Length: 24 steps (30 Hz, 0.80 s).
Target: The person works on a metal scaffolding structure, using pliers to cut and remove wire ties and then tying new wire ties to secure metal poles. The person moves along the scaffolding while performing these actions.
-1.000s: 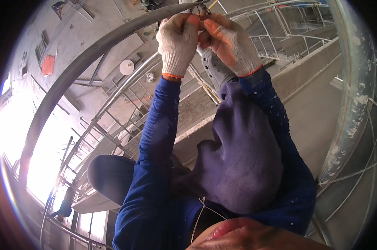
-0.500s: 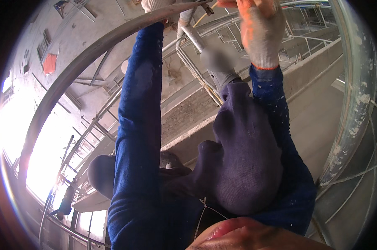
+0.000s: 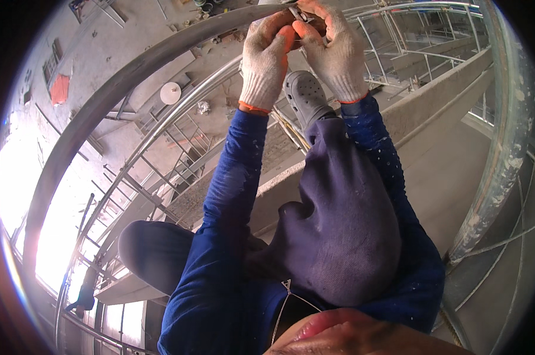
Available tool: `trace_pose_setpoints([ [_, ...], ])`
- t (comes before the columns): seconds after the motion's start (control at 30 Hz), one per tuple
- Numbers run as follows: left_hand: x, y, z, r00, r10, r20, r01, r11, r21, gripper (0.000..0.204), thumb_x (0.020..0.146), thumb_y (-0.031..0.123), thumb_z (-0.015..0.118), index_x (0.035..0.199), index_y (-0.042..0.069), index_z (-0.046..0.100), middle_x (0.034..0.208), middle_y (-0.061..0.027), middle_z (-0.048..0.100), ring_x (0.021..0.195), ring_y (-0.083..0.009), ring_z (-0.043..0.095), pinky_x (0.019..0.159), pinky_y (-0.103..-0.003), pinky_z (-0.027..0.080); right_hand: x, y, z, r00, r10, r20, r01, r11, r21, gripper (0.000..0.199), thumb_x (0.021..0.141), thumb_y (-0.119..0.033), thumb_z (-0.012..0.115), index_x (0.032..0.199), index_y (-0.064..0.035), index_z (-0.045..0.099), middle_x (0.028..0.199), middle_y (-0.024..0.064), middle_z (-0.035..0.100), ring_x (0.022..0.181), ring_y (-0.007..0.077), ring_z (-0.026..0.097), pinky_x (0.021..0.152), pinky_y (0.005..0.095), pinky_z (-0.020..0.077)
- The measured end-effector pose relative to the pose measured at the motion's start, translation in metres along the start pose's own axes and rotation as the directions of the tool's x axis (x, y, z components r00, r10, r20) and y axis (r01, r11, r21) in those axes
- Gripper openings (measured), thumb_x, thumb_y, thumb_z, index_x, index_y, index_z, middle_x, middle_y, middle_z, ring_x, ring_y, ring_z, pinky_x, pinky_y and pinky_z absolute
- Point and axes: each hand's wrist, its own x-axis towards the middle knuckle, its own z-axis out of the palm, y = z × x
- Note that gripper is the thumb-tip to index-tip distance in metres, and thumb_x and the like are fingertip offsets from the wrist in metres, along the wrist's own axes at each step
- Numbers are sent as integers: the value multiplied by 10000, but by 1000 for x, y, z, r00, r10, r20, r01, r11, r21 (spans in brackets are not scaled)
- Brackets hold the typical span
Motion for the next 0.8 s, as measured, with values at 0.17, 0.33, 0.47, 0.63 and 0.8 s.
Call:
trace_pose_setpoints([
  [0.17, 1, 3, 1, 994, -107, -2, 102, 956, -277, 286, 1028, 117, 587, 1263, -39, 637, 1105, -163, 715, 936, -247, 721, 895, -385, 587, -2, 8, 0, 993, 101, 59, -109, 983, 146, 212, 979, -157, 679, 1137, -17, 694, 1014, 126, 732, 985, 242, 698, 855, 381, 559],
  [0.33, 8, -11, -8, 964, -177, 198, 266, 686, -678, 289, 1025, 99, 576, 1280, -33, 611, 1131, -159, 717, 1001, -269, 708, 935, -438, 563, 7, 15, -7, 949, -316, -3, 315, 945, -85, 142, 960, -134, 672, 1059, -38, 708, 988, 148, 721, 945, 309, 695, 828, 407, 554],
  [0.47, 11, -13, 6, 957, -199, 212, 288, 732, -617, 274, 1026, 254, 581, 1120, 3, 638, 1032, -117, 711, 960, -245, 685, 852, -393, 527, 14, 11, -9, 940, -340, 30, 342, 935, -99, 124, 932, -146, 687, 1014, -56, 711, 971, 165, 710, 904, 365, 684, 792, 435, 549],
  [0.63, -5, 5, 25, 978, -84, 190, 184, 772, -609, 376, 1042, 277, 552, 1279, -14, 581, 1241, -154, 657, 1108, -255, 637, 949, -401, 512, 15, 5, -6, 946, -324, -9, 307, 906, -292, 102, 892, -135, 695, 954, -56, 680, 907, 174, 687, 834, 403, 662, 747, 469, 537],
  [0.8, -17, -2, 27, 986, -144, 84, 161, 702, -694, 400, 1048, 87, 528, 1420, -59, 526, 1369, -182, 620, 1246, -290, 608, 1092, -402, 471, 21, -5, -7, 981, -166, 105, 193, 912, -362, 151, 874, -101, 703, 1009, -42, 673, 898, 175, 682, 823, 402, 657, 727, 468, 543],
])
